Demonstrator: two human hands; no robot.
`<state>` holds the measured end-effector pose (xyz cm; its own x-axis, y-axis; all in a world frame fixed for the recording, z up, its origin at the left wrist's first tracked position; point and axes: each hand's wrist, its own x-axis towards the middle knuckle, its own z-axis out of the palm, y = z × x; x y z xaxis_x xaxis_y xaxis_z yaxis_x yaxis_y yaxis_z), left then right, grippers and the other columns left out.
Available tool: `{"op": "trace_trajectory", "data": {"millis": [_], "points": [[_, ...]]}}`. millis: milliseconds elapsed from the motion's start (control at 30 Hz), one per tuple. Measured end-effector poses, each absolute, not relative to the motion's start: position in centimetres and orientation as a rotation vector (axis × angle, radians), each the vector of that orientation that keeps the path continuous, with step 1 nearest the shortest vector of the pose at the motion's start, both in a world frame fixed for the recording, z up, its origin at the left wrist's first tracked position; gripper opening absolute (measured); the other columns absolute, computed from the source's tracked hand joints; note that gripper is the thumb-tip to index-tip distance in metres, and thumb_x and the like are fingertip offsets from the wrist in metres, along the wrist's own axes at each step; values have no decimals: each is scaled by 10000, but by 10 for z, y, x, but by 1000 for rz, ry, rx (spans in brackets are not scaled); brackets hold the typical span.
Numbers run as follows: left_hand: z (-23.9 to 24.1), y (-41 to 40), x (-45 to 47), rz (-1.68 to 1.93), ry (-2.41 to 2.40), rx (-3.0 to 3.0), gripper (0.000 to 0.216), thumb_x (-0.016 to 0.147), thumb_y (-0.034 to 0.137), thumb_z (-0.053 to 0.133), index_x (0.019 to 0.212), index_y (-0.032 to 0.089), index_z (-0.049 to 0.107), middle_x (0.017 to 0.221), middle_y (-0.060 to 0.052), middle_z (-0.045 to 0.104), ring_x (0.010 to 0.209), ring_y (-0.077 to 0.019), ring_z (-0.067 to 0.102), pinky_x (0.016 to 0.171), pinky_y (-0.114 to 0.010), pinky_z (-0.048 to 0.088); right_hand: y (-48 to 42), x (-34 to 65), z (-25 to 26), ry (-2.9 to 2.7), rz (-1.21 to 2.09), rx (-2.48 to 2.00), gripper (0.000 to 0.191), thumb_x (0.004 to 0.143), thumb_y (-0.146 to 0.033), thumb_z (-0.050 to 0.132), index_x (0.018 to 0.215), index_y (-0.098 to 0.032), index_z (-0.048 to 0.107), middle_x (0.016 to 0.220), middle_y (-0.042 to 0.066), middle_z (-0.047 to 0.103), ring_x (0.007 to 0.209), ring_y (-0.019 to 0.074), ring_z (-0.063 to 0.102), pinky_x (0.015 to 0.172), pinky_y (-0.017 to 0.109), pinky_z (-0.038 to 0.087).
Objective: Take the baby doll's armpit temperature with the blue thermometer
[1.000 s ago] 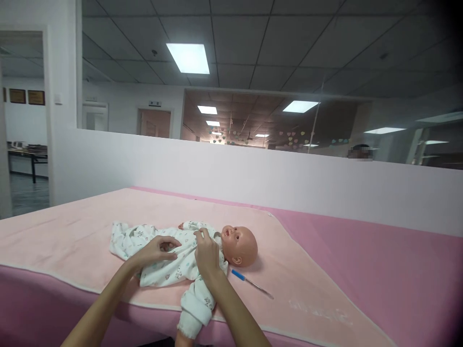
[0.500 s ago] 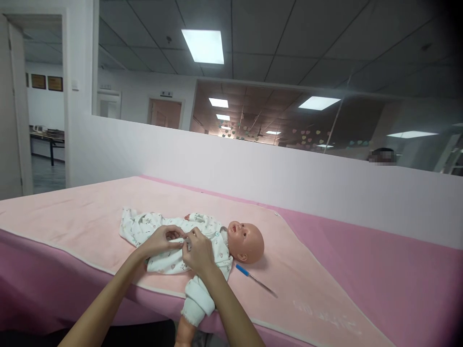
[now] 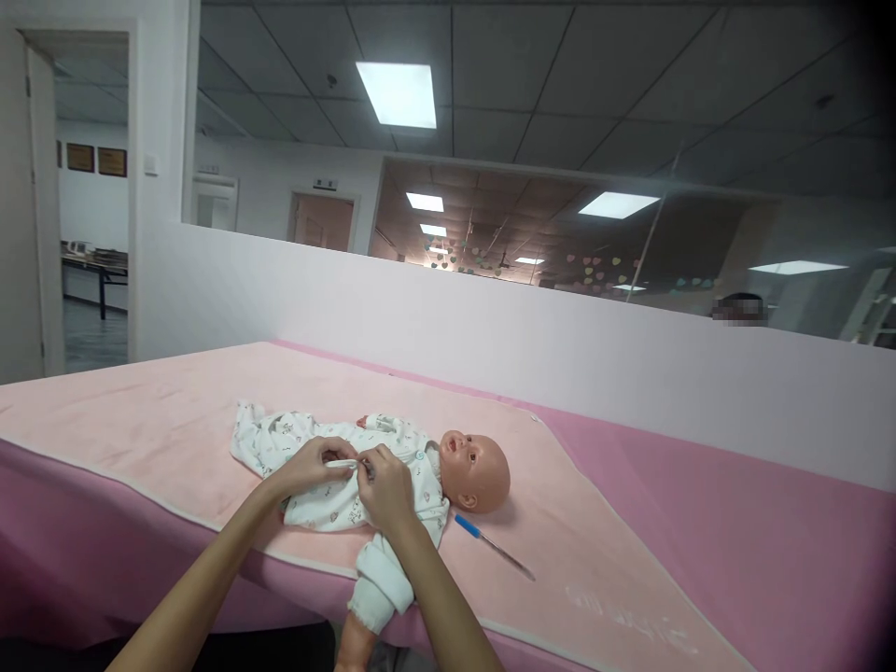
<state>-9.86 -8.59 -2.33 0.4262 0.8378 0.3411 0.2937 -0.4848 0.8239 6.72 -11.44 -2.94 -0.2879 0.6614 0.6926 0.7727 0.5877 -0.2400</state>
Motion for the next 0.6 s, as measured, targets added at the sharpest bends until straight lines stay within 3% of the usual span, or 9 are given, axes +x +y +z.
{"op": "trace_trajectory", "data": {"millis": [600], "points": [[-27, -84, -96, 1037, 1025, 1959, 157, 640, 251, 570, 750, 162, 636, 851, -60, 654, 834, -215, 580, 728, -288, 457, -113, 68, -31, -2014, -152, -1149, 150, 835, -187, 452, 855, -215, 598, 830, 12, 596, 697, 122, 551, 586, 221, 364]]}}
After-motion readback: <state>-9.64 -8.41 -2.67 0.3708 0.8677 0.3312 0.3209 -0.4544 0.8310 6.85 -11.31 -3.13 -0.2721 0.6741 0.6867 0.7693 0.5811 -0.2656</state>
